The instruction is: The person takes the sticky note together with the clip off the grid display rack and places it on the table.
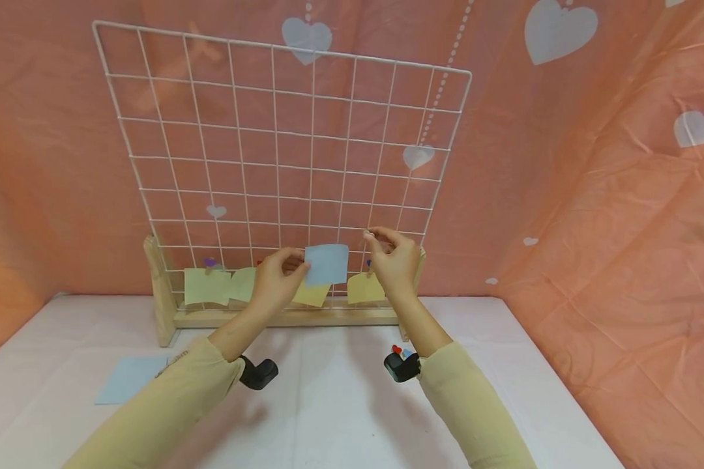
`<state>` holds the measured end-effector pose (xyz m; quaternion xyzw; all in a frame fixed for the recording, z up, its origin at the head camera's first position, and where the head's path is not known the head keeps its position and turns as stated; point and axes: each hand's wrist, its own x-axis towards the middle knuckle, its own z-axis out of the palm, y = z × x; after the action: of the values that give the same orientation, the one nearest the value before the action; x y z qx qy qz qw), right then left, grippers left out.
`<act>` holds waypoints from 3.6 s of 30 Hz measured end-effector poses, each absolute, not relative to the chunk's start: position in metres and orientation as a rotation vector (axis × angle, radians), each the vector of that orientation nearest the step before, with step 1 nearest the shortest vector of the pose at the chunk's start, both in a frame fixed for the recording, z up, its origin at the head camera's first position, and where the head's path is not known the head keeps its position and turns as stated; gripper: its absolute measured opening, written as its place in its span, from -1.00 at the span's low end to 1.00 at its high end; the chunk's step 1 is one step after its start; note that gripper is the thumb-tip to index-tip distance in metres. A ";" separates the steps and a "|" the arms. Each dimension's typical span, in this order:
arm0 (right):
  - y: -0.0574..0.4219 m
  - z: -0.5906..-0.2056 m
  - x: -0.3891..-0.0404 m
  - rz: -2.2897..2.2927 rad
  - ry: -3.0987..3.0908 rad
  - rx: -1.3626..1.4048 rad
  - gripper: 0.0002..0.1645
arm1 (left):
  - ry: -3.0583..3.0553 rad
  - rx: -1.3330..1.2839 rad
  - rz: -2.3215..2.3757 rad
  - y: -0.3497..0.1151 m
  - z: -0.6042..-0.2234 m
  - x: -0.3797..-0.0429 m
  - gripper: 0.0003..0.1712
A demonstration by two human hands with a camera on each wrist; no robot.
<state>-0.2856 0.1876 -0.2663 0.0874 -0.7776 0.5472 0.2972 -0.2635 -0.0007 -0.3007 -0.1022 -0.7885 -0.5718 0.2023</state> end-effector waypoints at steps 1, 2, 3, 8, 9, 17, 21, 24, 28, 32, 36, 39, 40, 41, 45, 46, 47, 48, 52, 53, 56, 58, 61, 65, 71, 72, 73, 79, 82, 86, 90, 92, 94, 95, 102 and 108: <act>0.189 -0.268 -0.285 1.455 -2.076 0.241 -0.78 | -2.209 -0.278 -1.592 -0.003 -0.302 -0.263 -0.86; 0.191 -0.270 -0.284 1.458 -2.081 0.248 -0.79 | -2.215 -0.276 -1.586 -0.005 -0.304 -0.263 -0.86; 0.192 -0.273 -0.284 1.460 -2.088 0.248 -0.79 | -2.219 -0.278 -1.582 -0.007 -0.305 -0.262 -0.87; 0.198 -0.281 -0.281 1.401 -2.111 0.243 -0.81 | -2.233 -0.279 -1.569 -0.013 -0.308 -0.260 -0.86; 0.199 -0.282 -0.281 1.386 -2.115 0.242 -0.81 | -2.233 -0.280 -1.566 -0.013 -0.308 -0.259 -0.86; 0.203 -0.292 -0.275 1.373 -2.195 0.211 -0.78 | -2.260 -0.301 -1.538 -0.017 -0.312 -0.253 -0.87; 0.207 -0.296 -0.273 1.337 -2.229 0.191 -0.78 | -2.303 -0.327 -1.506 -0.022 -0.318 -0.250 -0.88; 0.210 -0.302 -0.271 1.353 -2.245 0.195 -0.78 | -2.332 -0.331 -1.481 -0.026 -0.325 -0.248 -0.88; 0.214 -0.309 -0.267 1.367 -2.281 0.194 -0.77 | -2.355 -0.324 -1.449 -0.031 -0.335 -0.247 -0.90; 0.217 -0.316 -0.265 1.314 -2.313 0.180 -0.78 | -2.367 -0.320 -1.427 -0.036 -0.341 -0.247 -0.90; 0.220 -0.321 -0.263 1.263 -2.339 0.158 -0.80 | -2.384 -0.308 -1.425 -0.039 -0.344 -0.245 -0.90; 0.222 -0.325 -0.262 1.247 -2.356 0.155 -0.79 | -2.396 -0.303 -1.434 -0.040 -0.346 -0.243 -0.90; 0.222 -0.327 -0.262 1.240 -2.362 0.159 -0.79 | -2.403 -0.305 -1.437 -0.040 -0.347 -0.242 -0.90; 0.223 -0.328 -0.262 1.233 -2.368 0.162 -0.79 | -2.409 -0.308 -1.440 -0.041 -0.347 -0.240 -0.90; 0.226 -0.335 -0.260 1.208 -2.399 0.169 -0.79 | -2.431 -0.317 -1.446 -0.043 -0.350 -0.236 -0.90; 0.227 -0.337 -0.260 1.198 -2.410 0.163 -0.79 | -2.431 -0.321 -1.443 -0.044 -0.351 -0.235 -0.90; 0.227 -0.339 -0.259 1.192 -2.421 0.157 -0.79 | -2.432 -0.320 -1.449 -0.045 -0.352 -0.234 -0.90; 0.228 -0.340 -0.258 1.183 -2.434 0.149 -0.79 | -2.433 -0.320 -1.456 -0.046 -0.353 -0.233 -0.89; 0.231 -0.345 -0.257 1.153 -2.477 0.125 -0.78 | -2.434 -0.316 -1.469 -0.051 -0.356 -0.231 -0.88; 0.232 -0.346 -0.257 1.150 -2.483 0.123 -0.78 | -2.434 -0.315 -1.472 -0.052 -0.357 -0.230 -0.88; 0.234 -0.349 -0.257 1.140 -2.509 0.111 -0.77 | -2.438 -0.316 -1.453 -0.056 -0.359 -0.228 -0.89; 0.236 -0.351 -0.257 1.138 -2.530 0.102 -0.75 | -2.443 -0.316 -1.443 -0.058 -0.360 -0.226 -0.90; 0.238 -0.355 -0.257 1.123 -2.570 0.088 -0.73 | -2.461 -0.296 -1.444 -0.061 -0.362 -0.222 -0.89; 0.242 -0.358 -0.255 1.093 -2.609 0.095 -0.72 | -2.492 -0.255 -1.456 -0.065 -0.365 -0.218 -0.85; 0.245 -0.363 -0.255 1.108 -2.638 0.101 -0.73 | -2.511 -0.230 -1.436 -0.072 -0.369 -0.215 -0.85; 0.245 -0.364 -0.255 1.112 -2.646 0.100 -0.72 | -2.511 -0.226 -1.434 -0.073 -0.370 -0.214 -0.85; 0.246 -0.365 -0.255 1.116 -2.653 0.100 -0.72 | -2.511 -0.221 -1.435 -0.073 -0.371 -0.214 -0.86; 0.249 -0.368 -0.254 1.114 -2.690 0.112 -0.74 | -2.531 -0.209 -1.443 -0.078 -0.374 -0.211 -0.88; 0.249 -0.369 -0.253 1.084 -2.720 0.107 -0.76 | -2.553 -0.191 -1.458 -0.080 -0.375 -0.209 -0.86; 0.249 -0.371 -0.252 1.050 -2.774 0.097 -0.76 | -2.589 -0.147 -1.488 -0.083 -0.375 -0.206 -0.83; 0.250 -0.372 -0.250 1.111 -2.814 0.092 -0.76 | -2.631 -0.099 -1.514 -0.085 -0.378 -0.204 -0.82; 0.250 -0.373 -0.249 1.165 -2.824 0.081 -0.76 | -2.642 -0.083 -1.529 -0.086 -0.381 -0.203 -0.81; 0.249 -0.373 -0.248 1.215 -2.828 0.072 -0.77 | -2.649 -0.080 -1.541 -0.088 -0.384 -0.203 -0.81; 0.249 -0.374 -0.248 1.233 -2.831 0.060 -0.77 | -2.651 -0.076 -1.546 -0.088 -0.385 -0.203 -0.82; 0.249 -0.379 -0.249 1.241 -2.852 0.037 -0.80 | -2.672 -0.043 -1.598 -0.091 -0.388 -0.200 -0.80; 0.251 -0.381 -0.249 1.252 -2.868 0.081 -0.80 | -2.709 -0.024 -1.669 -0.094 -0.391 -0.197 -0.79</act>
<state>-0.2495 0.2508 -0.3808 0.0257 -0.9161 0.4001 0.0055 -0.1966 -0.0940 -0.3913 -0.0075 -0.8512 -0.5245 -0.0201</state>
